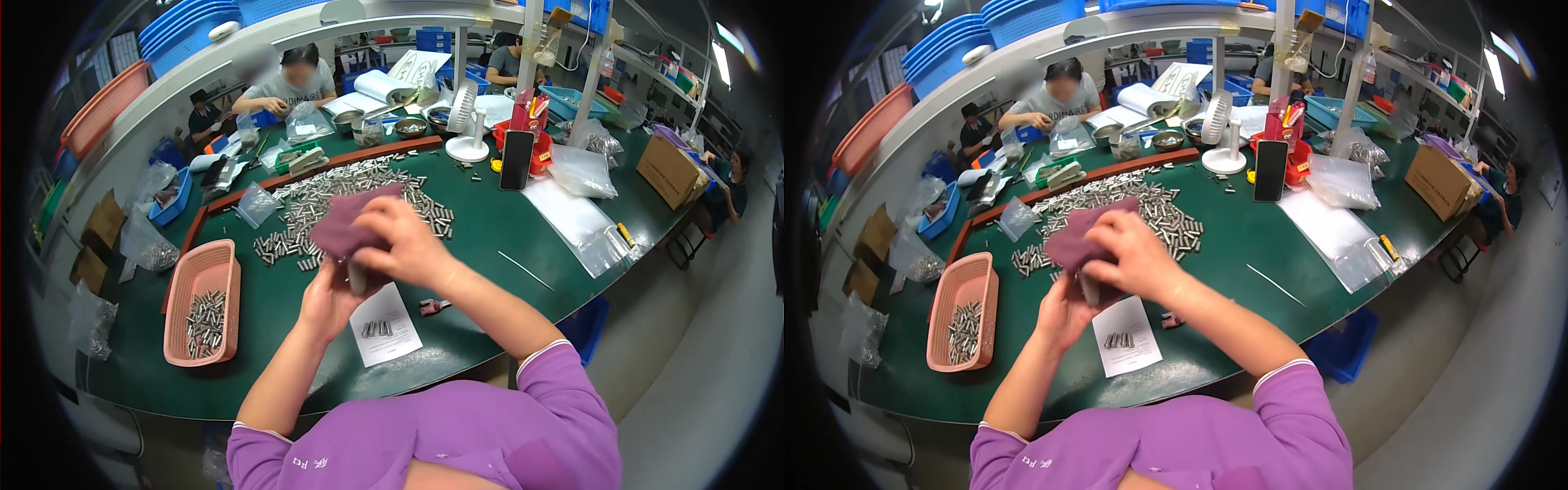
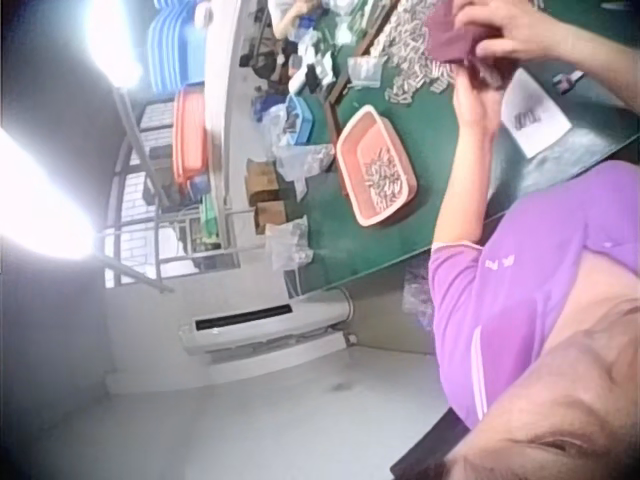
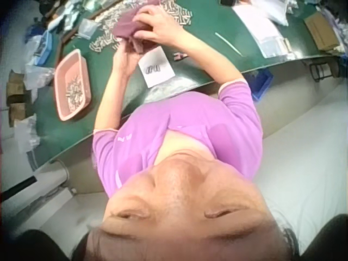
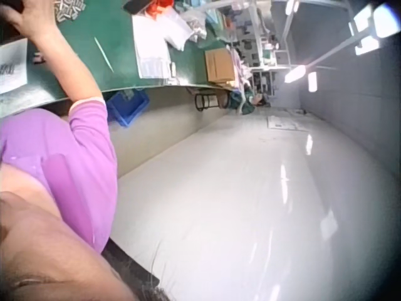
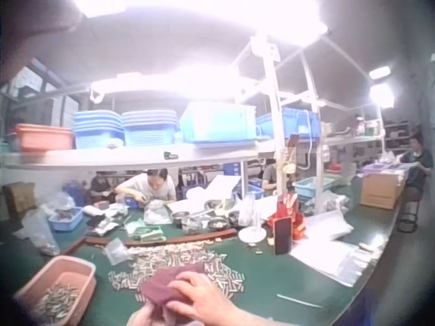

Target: The person picks up small cylindrical metal parts from a pile on a green workbench and arranges them on a white paper. They use a rectangular sanding block to rub the ends of the metal parts, then place the finished pieces into a pink plastic basket. The person repeats this process of picking, sanding, and placing throughout the video.

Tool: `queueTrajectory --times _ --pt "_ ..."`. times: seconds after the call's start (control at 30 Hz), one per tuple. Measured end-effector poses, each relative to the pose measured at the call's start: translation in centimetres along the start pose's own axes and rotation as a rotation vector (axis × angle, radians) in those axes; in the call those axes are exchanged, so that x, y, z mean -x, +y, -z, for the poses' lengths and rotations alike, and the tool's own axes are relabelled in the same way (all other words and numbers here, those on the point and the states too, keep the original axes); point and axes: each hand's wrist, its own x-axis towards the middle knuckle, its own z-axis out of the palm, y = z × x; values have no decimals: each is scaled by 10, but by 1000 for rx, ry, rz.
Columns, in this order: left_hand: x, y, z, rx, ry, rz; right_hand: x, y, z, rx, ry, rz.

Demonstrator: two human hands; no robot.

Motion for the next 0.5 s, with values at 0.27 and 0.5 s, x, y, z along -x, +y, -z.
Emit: queueTrajectory --times 0.27,0.5 --pt "8 -2 15 5 189 -177 7 -12 -64 -491 -152 -46" --pt "27 -15 12 -125 369 -195 15 -40 -87 -382 -24 -315"
